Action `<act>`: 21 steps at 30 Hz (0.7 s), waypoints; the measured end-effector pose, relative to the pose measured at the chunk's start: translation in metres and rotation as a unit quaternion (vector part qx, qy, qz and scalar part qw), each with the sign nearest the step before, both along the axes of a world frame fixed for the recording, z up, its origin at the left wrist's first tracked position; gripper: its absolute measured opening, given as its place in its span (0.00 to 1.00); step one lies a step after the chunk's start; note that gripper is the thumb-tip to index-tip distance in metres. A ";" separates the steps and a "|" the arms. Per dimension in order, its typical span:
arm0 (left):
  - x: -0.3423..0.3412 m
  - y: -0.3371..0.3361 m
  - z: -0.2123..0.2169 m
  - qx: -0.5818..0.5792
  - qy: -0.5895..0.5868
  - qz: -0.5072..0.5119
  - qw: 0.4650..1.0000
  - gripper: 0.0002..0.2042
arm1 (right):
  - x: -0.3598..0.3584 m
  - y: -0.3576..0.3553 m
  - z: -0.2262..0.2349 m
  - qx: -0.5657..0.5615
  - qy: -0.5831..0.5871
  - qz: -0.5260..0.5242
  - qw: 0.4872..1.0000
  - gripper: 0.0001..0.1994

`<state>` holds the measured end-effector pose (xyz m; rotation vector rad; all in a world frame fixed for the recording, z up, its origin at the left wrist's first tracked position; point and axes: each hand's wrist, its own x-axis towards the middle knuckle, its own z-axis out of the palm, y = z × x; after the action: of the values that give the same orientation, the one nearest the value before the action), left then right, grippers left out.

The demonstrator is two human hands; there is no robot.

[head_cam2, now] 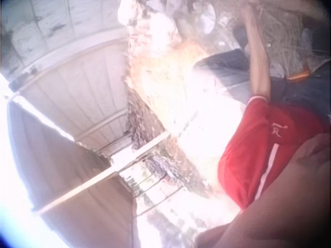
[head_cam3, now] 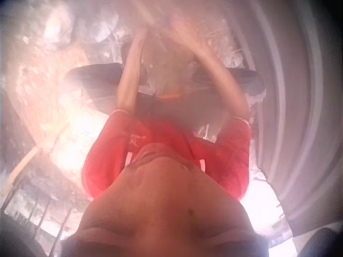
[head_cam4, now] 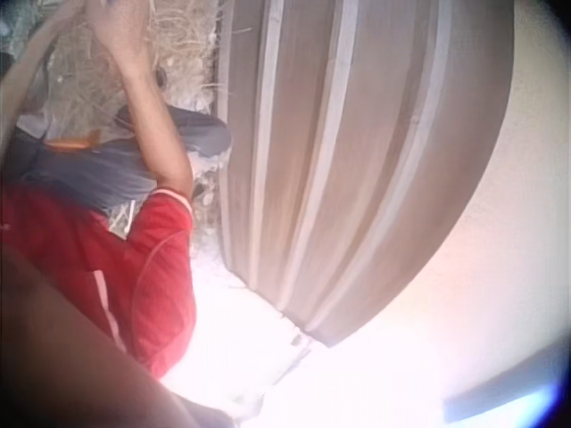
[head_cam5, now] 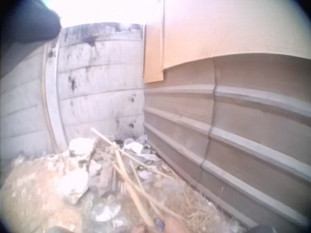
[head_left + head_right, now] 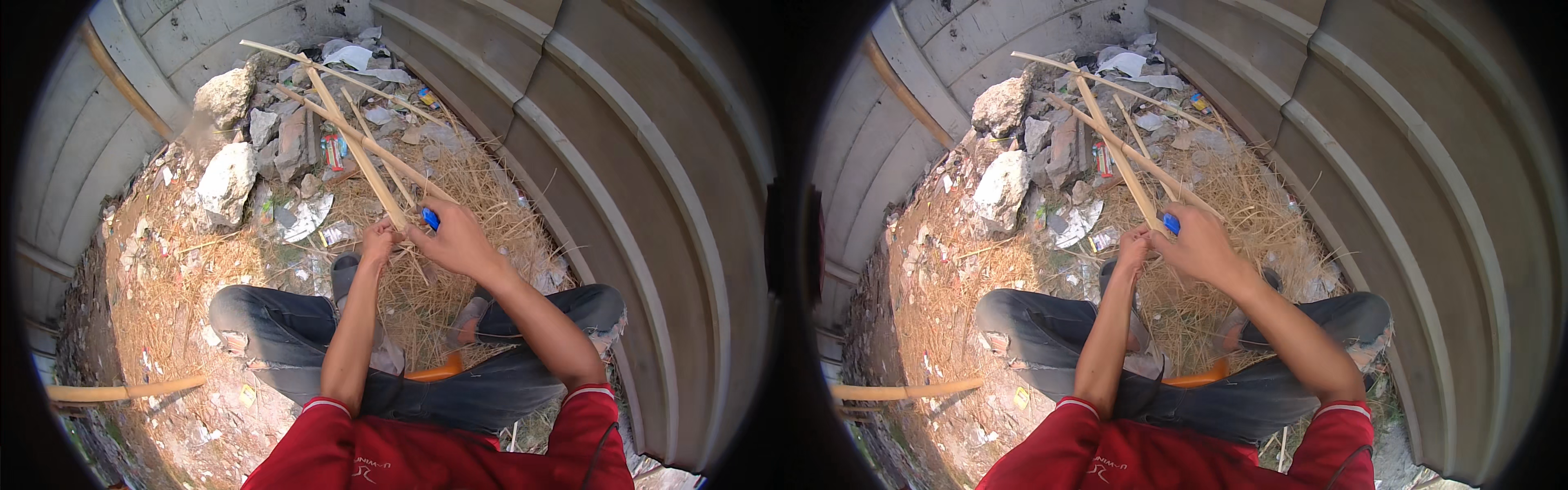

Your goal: The person sits on the ground and uses a knife to sharpen the end of a wooden stick. They repeatedly scrape the wood to create a point and then use a blue utility knife to trim the sharpened tip.

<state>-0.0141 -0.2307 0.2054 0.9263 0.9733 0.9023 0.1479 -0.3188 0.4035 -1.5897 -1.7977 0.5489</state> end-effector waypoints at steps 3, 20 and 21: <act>0.022 -0.024 0.032 0.037 0.052 0.042 0.997 0.16 | -0.022 0.070 -0.064 -0.049 -0.090 -0.028 0.994 0.18; -0.021 0.039 0.058 0.441 0.372 0.086 0.812 0.10 | 0.040 0.246 -0.002 0.013 -0.198 -0.174 0.965 0.19; -0.024 0.050 0.052 0.431 0.400 0.098 0.803 0.09 | 0.043 0.248 0.008 0.028 -0.193 -0.176 0.965 0.19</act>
<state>-0.0381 -0.1807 0.2576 2.1375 1.4043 1.1800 0.1911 -0.0704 0.4111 -2.0217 -1.7131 0.0203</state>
